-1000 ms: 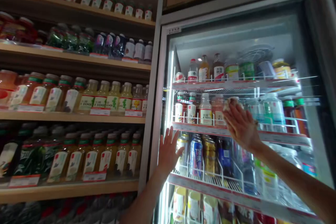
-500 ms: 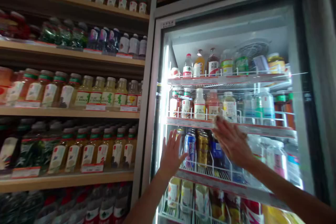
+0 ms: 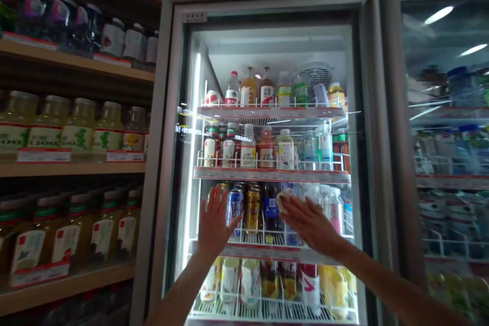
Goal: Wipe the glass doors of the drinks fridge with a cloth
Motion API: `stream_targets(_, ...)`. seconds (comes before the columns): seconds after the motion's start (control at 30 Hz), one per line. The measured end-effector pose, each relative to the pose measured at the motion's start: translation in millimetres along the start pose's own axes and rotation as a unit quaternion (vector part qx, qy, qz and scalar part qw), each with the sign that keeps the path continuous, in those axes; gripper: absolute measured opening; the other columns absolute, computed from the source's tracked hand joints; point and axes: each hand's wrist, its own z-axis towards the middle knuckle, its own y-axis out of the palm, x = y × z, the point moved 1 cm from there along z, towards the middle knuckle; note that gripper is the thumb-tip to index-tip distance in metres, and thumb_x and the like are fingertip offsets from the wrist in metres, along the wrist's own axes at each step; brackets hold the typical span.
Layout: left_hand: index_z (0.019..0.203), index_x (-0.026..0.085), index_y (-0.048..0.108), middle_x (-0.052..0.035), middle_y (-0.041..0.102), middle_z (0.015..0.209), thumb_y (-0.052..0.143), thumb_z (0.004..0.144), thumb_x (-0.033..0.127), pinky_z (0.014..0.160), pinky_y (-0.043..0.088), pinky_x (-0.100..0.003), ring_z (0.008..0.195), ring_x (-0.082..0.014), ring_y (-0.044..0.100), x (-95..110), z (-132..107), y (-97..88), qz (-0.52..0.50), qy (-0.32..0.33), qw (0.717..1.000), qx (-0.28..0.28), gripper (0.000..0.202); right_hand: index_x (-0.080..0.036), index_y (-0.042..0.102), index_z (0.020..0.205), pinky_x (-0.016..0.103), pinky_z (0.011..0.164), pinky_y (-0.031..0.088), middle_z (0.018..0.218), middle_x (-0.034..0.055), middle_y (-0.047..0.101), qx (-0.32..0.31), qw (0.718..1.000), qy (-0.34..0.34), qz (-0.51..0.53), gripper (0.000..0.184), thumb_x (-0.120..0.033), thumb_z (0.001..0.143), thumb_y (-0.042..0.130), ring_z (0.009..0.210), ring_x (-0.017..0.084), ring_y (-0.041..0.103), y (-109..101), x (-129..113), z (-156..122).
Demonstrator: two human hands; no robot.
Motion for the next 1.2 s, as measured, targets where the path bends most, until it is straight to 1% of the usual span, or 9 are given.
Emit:
stream_targets(0.17, 0.146, 0.015, 0.014, -0.0173, 0.03, 0.147, 0.041, 0.088, 0.051, 0.111, 0.018, -0.052, 0.14, -0.0287, 0.019, 28.9, 6.4, 3.6, -0.025, 0.001, 1.0, 0.015, 0.073, -0.03, 0.022, 0.144, 0.05, 0.112, 0.019, 0.154, 0.0046, 0.013, 0.094, 0.972, 0.2, -0.074, 0.061, -0.02, 0.089, 0.045, 0.141, 0.025, 0.016, -16.7, 73.1, -17.3)
stream_targets(0.23, 0.146, 0.016, 0.016, -0.0166, 0.03, 0.148, 0.042, 0.087, 0.051, 0.112, 0.017, -0.052, 0.14, -0.0286, 0.017, 40.4, 8.5, 7.0, -0.035, -0.004, 0.999, 0.006, 0.073, -0.03, 0.018, 0.146, 0.05, 0.111, 0.022, 0.155, 0.0051, 0.01, 0.098, 0.971, 0.206, -0.076, 0.064, -0.019, 0.089, 0.046, 0.141, 0.026, 0.015, -17.0, 71.3, -30.9)
stream_targets(0.4, 0.145, 0.018, 0.02, -0.0146, 0.03, 0.148, 0.041, 0.088, 0.05, 0.112, 0.018, -0.052, 0.14, -0.0281, 0.02, 43.5, 8.3, 12.0, -0.043, 0.0, 0.999, 0.002, 0.069, -0.036, 0.017, 0.145, 0.048, 0.113, 0.022, 0.153, 0.0011, 0.017, 0.03, 0.992, 0.114, -0.04, 0.067, -0.015, 0.087, 0.045, 0.14, 0.023, 0.021, -14.3, 43.8, -68.3)
stream_targets(0.57, 0.146, 0.018, 0.017, -0.0148, 0.029, 0.149, 0.041, 0.088, 0.05, 0.113, 0.016, -0.051, 0.14, -0.0276, 0.018, 40.3, 8.3, 10.3, -0.032, 0.009, 0.999, 0.009, 0.07, -0.028, 0.006, 0.147, 0.054, 0.109, 0.027, 0.155, 0.0061, -0.002, 0.107, 0.957, 0.264, -0.06, 0.068, -0.019, 0.09, 0.042, 0.142, 0.03, 0.01, -24.0, 84.4, -56.8)
stream_targets(0.67, 0.146, 0.018, 0.016, -0.0147, 0.028, 0.149, 0.041, 0.089, 0.048, 0.113, 0.016, -0.05, 0.141, -0.0271, 0.017, 42.2, 7.6, 8.2, -0.031, 0.012, 0.999, 0.006, 0.069, -0.03, 0.007, 0.147, 0.056, 0.108, 0.028, 0.155, 0.0055, 0.0, 0.092, 0.963, 0.247, -0.048, 0.07, -0.018, 0.089, 0.043, 0.142, 0.031, 0.01, -16.9, 53.7, -75.8)
stream_targets(0.8, 0.146, 0.017, 0.015, -0.0146, 0.028, 0.149, 0.041, 0.089, 0.046, 0.112, 0.017, -0.051, 0.141, -0.0273, 0.017, 43.2, 4.7, 7.4, -0.026, 0.012, 1.0, -0.007, 0.069, -0.031, 0.021, 0.145, 0.049, 0.111, 0.025, 0.154, 0.0026, 0.012, 0.017, 0.992, 0.125, -0.014, 0.068, -0.013, 0.085, 0.046, 0.141, 0.026, 0.015, -5.3, -5.3, -109.9)
stream_targets(0.87, 0.146, 0.017, 0.015, -0.0149, 0.028, 0.149, 0.041, 0.089, 0.047, 0.112, 0.017, -0.051, 0.141, -0.0274, 0.016, 43.1, 3.6, 7.8, -0.021, 0.013, 1.0, -0.008, 0.069, -0.032, 0.027, 0.143, 0.047, 0.113, 0.02, 0.153, 0.0008, 0.016, 0.014, 0.995, 0.099, -0.007, 0.064, -0.014, 0.085, 0.046, 0.141, 0.024, 0.018, -4.7, -3.4, -101.0)
stream_targets(1.03, 0.146, 0.016, 0.015, -0.0152, 0.028, 0.149, 0.04, 0.089, 0.049, 0.112, 0.018, -0.05, 0.141, -0.0278, 0.016, 41.0, 2.6, 7.2, -0.004, 0.02, 1.0, -0.012, 0.071, -0.027, 0.03, 0.143, 0.05, 0.112, 0.019, 0.154, 0.0051, 0.015, 0.079, 0.971, 0.226, -0.01, 0.058, -0.021, 0.087, 0.045, 0.141, 0.027, 0.015, -3.4, 20.0, -42.7)
stream_targets(1.2, 0.144, 0.016, 0.021, -0.013, 0.031, 0.148, 0.041, 0.089, 0.048, 0.111, 0.022, -0.047, 0.14, -0.0269, 0.021, 34.0, 1.3, 2.0, 0.018, 0.048, 0.998, -0.034, 0.067, -0.025, 0.041, 0.137, 0.044, 0.115, 0.011, 0.151, -0.0007, 0.026, 0.0, 0.999, 0.026, 0.044, 0.056, -0.012, 0.082, 0.044, 0.143, 0.022, 0.008, 5.9, -31.9, -31.3)
